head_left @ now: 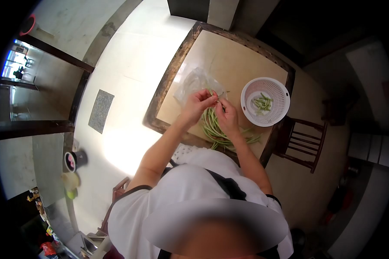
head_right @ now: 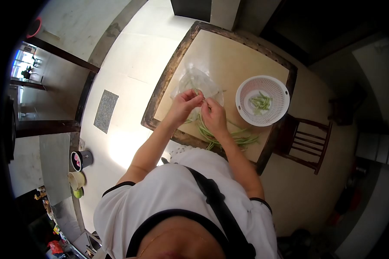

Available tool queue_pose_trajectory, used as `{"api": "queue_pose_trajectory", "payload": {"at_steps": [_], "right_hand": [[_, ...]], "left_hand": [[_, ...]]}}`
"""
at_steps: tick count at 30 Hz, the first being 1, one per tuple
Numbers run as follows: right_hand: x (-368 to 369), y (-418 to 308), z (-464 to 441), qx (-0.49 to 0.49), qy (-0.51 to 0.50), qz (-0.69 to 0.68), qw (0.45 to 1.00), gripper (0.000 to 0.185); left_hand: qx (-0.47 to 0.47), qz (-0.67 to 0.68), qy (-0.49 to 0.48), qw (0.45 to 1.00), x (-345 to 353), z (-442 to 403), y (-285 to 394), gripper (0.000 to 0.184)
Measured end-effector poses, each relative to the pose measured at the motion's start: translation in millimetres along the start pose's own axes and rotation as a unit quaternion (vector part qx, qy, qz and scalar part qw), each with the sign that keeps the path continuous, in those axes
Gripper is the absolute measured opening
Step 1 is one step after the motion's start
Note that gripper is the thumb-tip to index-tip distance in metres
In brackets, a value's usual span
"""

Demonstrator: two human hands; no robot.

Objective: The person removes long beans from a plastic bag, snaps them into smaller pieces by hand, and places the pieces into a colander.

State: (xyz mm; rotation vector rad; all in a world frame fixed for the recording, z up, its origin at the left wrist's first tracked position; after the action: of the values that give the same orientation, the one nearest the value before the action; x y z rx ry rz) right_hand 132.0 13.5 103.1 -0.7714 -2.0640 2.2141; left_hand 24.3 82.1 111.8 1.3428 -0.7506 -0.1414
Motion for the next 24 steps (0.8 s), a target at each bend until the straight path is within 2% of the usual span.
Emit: {"api": "queue_pose_trajectory", "payload": {"at_steps": [1, 2, 4, 5, 6, 7, 8, 9, 10, 11, 12, 13, 14, 16, 18, 20, 22, 24], "right_hand": [[0, 2, 1, 0.055, 0.010, -0.054, 0.997, 0.013], [0, 5, -1, 0.055, 0.011, -0.054, 0.997, 0.013], [-4, 8, -9, 0.090, 0.077, -0.221, 0.968, 0.015], [-8, 6, -13, 0.089, 0.079, -0.221, 0.968, 0.015], [-14, -6, -15, 0.136, 0.073, -0.317, 0.936, 0.016], [-19, -11, -16, 0.182, 0.066, -0.408, 0.892, 0.016], [-25, -9, -18, 0.182, 0.067, -0.408, 0.892, 0.016], [-30, -7, -20, 0.223, 0.008, -0.432, 0.874, 0.015], [-32, -6, -21, 0.264, -0.051, -0.453, 0.850, 0.014], [-31, -8, -21, 0.263, -0.053, -0.453, 0.850, 0.014], [-31, -11, -22, 0.231, -0.071, -0.315, 0.918, 0.013], [-29, -14, -22, 0.194, -0.088, -0.168, 0.963, 0.013], [-26, -14, -23, 0.192, -0.090, -0.168, 0.963, 0.013], [-20, -17, -22, 0.071, -0.051, -0.066, 0.994, 0.015], [-19, -19, -20, 0.065, -0.053, -0.043, 0.996, 0.014], [-18, -21, -17, 0.059, -0.054, -0.021, 0.997, 0.014], [-19, -25, -15, 0.092, -0.094, 0.024, 0.991, 0.013], [-19, -24, -14, 0.075, -0.086, 0.028, 0.993, 0.012]], "left_hand": [[-0.027, 0.118, 0.034, 0.992, 6, 2, -3, 0.015], [-0.055, 0.235, 0.067, 0.968, 9, 3, -5, 0.018], [-0.065, 0.270, 0.101, 0.955, 10, 3, -11, 0.021], [-0.075, 0.304, 0.134, 0.940, 10, 2, -12, 0.023], [-0.076, 0.303, 0.132, 0.941, 9, 3, -9, 0.023], [-0.054, 0.214, 0.088, 0.971, 8, 5, -3, 0.025], [-0.030, 0.124, 0.043, 0.991, 8, 7, 2, 0.027], [-0.030, 0.125, 0.042, 0.991, 9, 7, 5, 0.027], [-0.016, 0.066, 0.005, 0.998, 10, 8, 9, 0.029], [-0.002, 0.007, -0.032, 0.999, 10, 9, 11, 0.032], [0.000, 0.006, -0.030, 1.000, 10, 9, 10, 0.032], [0.002, -0.020, -0.029, 0.999, 11, 9, 9, 0.035], [0.005, -0.046, -0.027, 0.999, 11, 10, 8, 0.037], [0.020, -0.060, -0.027, 0.998, 9, 11, 6, 0.040], [0.034, -0.074, -0.025, 0.996, 8, 13, 7, 0.042], [0.044, -0.175, -0.035, 0.983, 7, 15, 11, 0.044], [0.065, -0.188, -0.055, 0.978, 3, 12, 14, 0.042], [0.082, -0.201, -0.078, 0.973, 0, 8, 20, 0.040]]}}
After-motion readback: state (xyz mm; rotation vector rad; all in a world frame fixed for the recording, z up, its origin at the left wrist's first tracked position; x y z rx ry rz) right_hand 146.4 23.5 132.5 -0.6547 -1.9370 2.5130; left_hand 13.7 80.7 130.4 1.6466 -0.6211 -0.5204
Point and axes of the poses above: each hand's wrist, its own z-axis away from the middle knuckle, its own x-axis out of the palm, y = z × x, the point moved 1 cm from there along -z, towards the middle knuckle, and after that the axes turned 12 degrees about x, right-handed, at the moved point
